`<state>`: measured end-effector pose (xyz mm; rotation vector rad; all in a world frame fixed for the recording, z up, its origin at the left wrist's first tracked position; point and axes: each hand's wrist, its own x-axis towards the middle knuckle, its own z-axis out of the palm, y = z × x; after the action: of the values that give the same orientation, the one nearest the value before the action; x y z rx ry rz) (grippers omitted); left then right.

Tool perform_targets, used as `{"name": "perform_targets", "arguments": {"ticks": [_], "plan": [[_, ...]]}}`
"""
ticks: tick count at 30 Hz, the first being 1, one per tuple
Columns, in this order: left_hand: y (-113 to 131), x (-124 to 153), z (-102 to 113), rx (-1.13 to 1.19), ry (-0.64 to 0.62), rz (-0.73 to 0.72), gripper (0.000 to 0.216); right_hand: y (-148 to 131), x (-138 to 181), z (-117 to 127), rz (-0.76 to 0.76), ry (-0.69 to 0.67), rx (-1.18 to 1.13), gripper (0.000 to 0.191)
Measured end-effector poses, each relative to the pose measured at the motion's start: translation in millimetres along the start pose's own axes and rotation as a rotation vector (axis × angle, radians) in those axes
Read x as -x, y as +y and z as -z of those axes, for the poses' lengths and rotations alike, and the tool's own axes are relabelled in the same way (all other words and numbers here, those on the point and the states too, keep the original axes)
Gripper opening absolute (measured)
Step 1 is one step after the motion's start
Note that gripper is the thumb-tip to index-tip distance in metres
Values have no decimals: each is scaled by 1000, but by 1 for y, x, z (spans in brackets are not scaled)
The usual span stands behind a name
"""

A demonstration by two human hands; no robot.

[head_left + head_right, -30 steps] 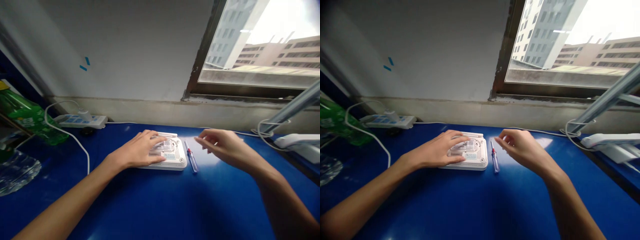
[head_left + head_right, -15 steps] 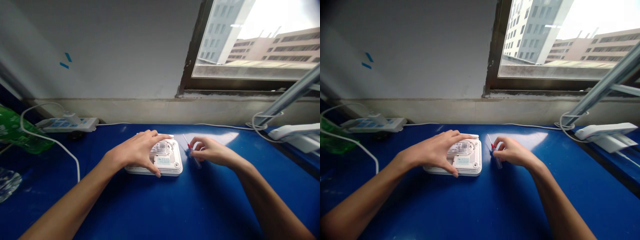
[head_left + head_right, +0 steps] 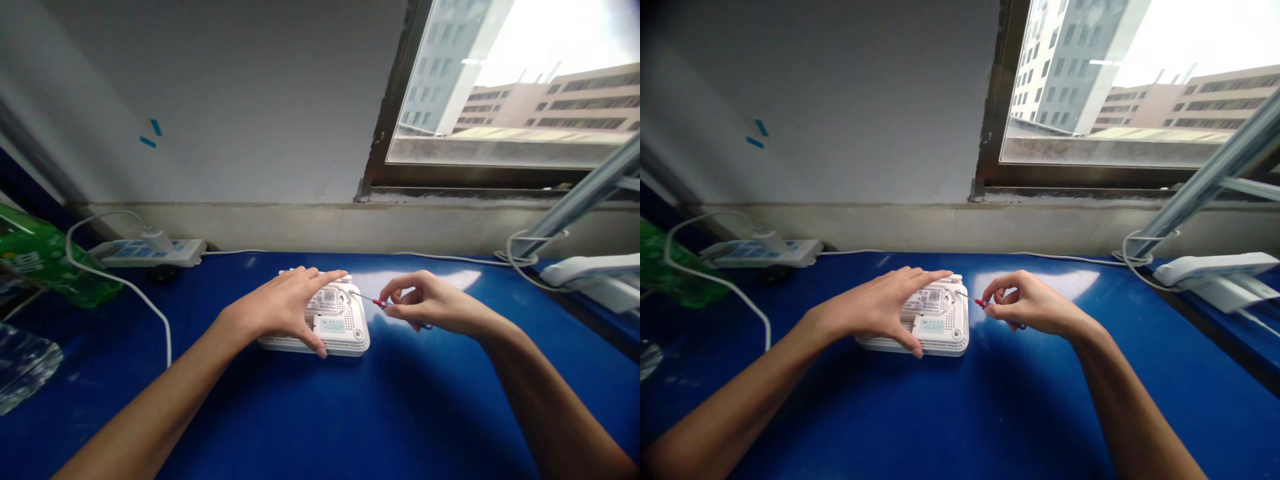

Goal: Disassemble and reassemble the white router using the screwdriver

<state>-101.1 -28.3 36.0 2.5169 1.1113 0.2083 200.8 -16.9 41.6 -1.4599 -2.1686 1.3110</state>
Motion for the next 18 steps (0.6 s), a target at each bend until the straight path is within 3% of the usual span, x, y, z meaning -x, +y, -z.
{"name": "perform_targets", "arguments": {"ticks": [5,10,14,18], "plan": [[2,1,1,-18,-24,33,121,-18,-4,17,-29,-40,179,27],[4,2,1,-38,-38,51,120,-61,-25,31,115,29,642,20],[5,1,2,-38,-41,67,121,-83,-42,20,203,33,742,18],[3,1,2,-43,-37,64,121,-78,-46,1,278,131,716,13]]}}
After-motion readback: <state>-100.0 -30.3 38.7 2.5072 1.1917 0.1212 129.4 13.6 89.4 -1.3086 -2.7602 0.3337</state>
